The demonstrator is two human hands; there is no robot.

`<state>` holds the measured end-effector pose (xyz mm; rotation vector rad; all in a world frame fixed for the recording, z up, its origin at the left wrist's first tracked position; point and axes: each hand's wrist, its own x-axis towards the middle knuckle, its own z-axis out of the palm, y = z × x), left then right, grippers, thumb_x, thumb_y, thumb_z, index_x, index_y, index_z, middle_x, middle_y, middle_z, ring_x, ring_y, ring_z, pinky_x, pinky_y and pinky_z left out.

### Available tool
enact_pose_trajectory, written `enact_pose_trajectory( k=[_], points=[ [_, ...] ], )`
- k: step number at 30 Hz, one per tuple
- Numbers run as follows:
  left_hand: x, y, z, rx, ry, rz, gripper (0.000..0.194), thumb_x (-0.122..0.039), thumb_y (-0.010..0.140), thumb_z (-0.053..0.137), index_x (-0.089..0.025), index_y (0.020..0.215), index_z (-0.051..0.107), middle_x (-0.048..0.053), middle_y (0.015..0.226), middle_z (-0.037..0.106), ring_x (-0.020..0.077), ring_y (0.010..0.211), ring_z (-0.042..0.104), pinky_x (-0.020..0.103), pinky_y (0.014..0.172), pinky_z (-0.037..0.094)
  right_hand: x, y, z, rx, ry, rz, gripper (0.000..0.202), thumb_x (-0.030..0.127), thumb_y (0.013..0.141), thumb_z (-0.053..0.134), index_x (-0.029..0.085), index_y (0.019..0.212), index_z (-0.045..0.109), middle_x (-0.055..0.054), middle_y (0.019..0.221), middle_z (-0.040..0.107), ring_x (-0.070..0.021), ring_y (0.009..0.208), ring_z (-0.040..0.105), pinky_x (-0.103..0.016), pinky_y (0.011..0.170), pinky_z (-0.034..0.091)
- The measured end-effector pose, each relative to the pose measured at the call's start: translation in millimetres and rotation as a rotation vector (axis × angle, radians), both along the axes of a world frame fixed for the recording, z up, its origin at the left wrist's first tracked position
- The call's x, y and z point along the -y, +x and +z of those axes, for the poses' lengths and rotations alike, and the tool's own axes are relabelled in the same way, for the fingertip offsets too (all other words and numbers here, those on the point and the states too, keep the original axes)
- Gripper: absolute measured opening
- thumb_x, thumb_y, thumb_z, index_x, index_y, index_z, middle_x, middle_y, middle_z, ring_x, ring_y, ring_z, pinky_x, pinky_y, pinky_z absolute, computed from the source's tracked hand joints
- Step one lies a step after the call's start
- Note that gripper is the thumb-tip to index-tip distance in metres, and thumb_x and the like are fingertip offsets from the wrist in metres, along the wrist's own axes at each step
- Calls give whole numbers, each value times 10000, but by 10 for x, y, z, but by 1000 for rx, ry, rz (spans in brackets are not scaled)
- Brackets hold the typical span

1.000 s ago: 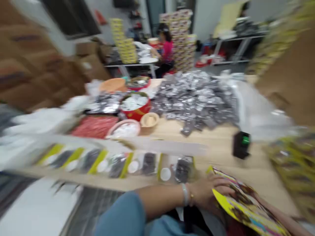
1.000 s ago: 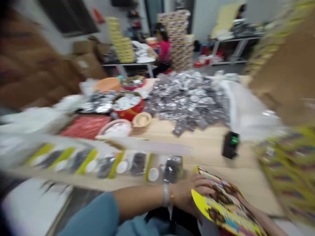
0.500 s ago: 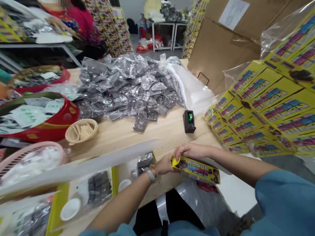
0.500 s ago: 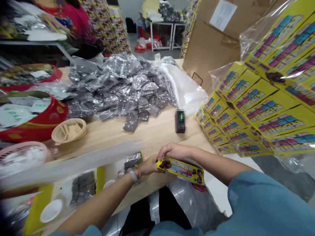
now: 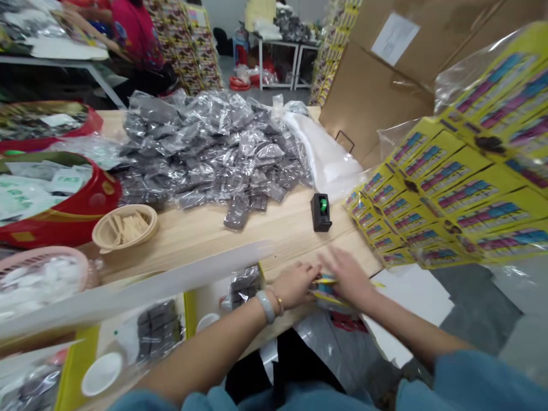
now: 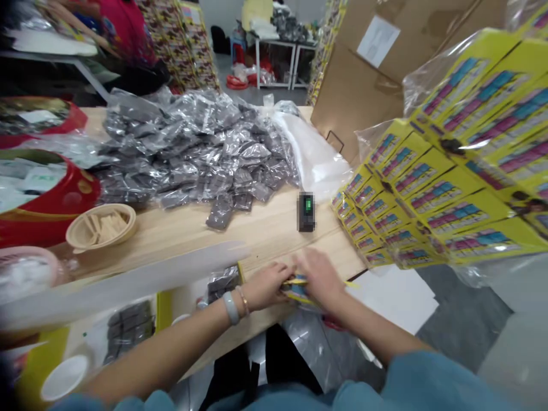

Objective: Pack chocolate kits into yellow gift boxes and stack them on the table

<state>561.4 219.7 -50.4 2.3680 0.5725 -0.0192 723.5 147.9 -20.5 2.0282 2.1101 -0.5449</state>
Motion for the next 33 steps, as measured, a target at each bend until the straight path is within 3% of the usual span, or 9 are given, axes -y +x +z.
enact_pose_trajectory(
  k=[3,6,8,11,14,18,21,25,33],
  points=[
    [-39,0,136,-85,184,8,460,-298,655,576,-178,1082,455,75,972,554,228,879,499,331,749,422,110,425,220,-20,-291,-364,367,131,787,324,127,1093,526,-132,834,617,-192,765,578,-302,691,435],
    [-40,48,198,-161,288,17,400,-281,655,571,-170,1024,464,72,947,559,218,864,501,312,735,427,142,635,363,-223,-549,-510,439,93,797,238,126,1210,381,-71,668,612,-133,532,572,-240,533,441],
    [-19,92,223,-186,320,9,368,-279,658,568,-165,995,472,73,942,560,214,864,503,310,732,429,170,622,360,-162,-524,-474,419,92,789,272,112,1193,381,-87,689,616,-140,551,580,-234,525,438],
    [-4,149,268,-209,352,-21,340,-289,663,565,-160,966,483,77,935,565,218,857,512,314,710,438,217,523,291,126,-335,-293,380,100,744,403,79,1122,443,-178,862,609,-222,776,589,-292,632,442],
    [-29,204,322,-278,359,-44,349,-309,650,579,-143,948,500,90,924,573,231,837,526,319,670,449,200,489,272,218,-353,-220,364,80,687,478,62,1050,497,-221,937,584,-285,875,559,-345,679,432],
    [-69,277,361,-337,351,-74,347,-301,632,591,-113,916,524,114,907,578,236,830,535,323,680,447,107,585,300,90,-522,-271,183,50,667,455,77,795,584,-142,731,625,-200,648,597,-277,566,441],
    [-76,312,361,-336,350,-87,343,-280,637,576,-105,926,520,119,898,577,244,829,534,338,679,449,90,697,299,-180,-635,-439,227,38,702,340,102,681,556,-4,445,527,-87,362,463,-198,410,376],
    [-70,348,367,-343,348,-118,341,-271,633,571,-105,927,518,120,898,574,251,831,534,350,667,458,119,802,310,-463,-730,-596,200,57,677,354,124,532,474,49,318,399,-61,276,324,-177,333,270],
    [-60,360,377,-324,342,-126,292,-240,640,542,-108,900,528,120,897,571,251,828,533,355,662,461,145,636,325,-105,-619,-523,215,45,635,402,82,754,576,44,327,402,-83,296,380,-191,369,320]
  ],
)
